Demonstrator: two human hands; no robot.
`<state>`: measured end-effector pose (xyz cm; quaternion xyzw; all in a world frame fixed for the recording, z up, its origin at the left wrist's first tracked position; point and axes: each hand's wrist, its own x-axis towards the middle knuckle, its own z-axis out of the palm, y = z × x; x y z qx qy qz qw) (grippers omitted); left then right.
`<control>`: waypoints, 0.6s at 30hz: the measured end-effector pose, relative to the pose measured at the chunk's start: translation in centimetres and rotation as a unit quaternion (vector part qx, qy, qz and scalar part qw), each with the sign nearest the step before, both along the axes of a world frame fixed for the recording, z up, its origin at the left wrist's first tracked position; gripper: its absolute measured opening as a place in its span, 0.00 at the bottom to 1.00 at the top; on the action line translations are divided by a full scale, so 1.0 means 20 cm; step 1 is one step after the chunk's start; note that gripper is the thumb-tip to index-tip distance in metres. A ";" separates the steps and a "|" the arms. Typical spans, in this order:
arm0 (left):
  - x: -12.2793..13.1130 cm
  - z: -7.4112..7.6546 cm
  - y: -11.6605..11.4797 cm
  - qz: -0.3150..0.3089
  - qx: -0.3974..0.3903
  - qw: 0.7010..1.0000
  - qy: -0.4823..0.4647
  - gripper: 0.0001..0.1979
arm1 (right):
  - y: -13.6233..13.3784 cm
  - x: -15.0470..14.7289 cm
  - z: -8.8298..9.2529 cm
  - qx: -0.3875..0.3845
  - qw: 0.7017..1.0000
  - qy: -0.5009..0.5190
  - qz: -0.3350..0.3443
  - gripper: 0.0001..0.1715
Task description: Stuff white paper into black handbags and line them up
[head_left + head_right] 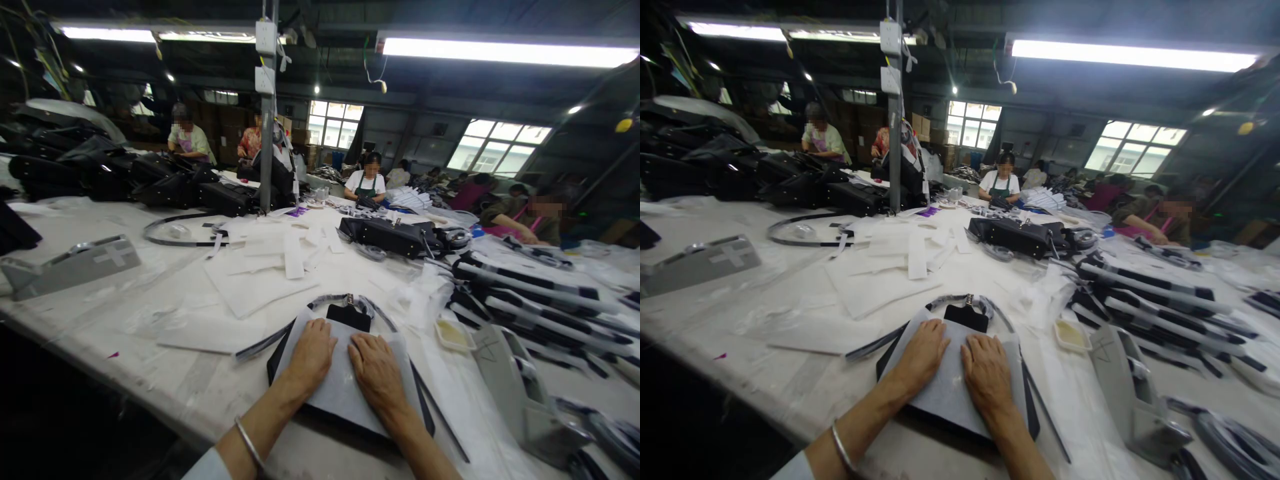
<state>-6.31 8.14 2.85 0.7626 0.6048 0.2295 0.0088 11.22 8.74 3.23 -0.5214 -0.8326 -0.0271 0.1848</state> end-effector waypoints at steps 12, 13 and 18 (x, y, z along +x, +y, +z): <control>0.00 0.03 -0.02 0.006 0.072 0.995 0.063 0.12 | 0.00 0.00 0.03 0.011 0.999 -0.034 -0.023 0.20; 0.01 0.03 -0.02 0.010 0.076 0.995 0.064 0.11 | 0.01 0.00 0.04 0.010 0.999 -0.040 -0.031 0.21; 0.01 0.03 -0.01 0.011 0.076 0.995 0.064 0.10 | 0.05 0.00 0.03 -0.028 0.996 -0.059 -0.066 0.24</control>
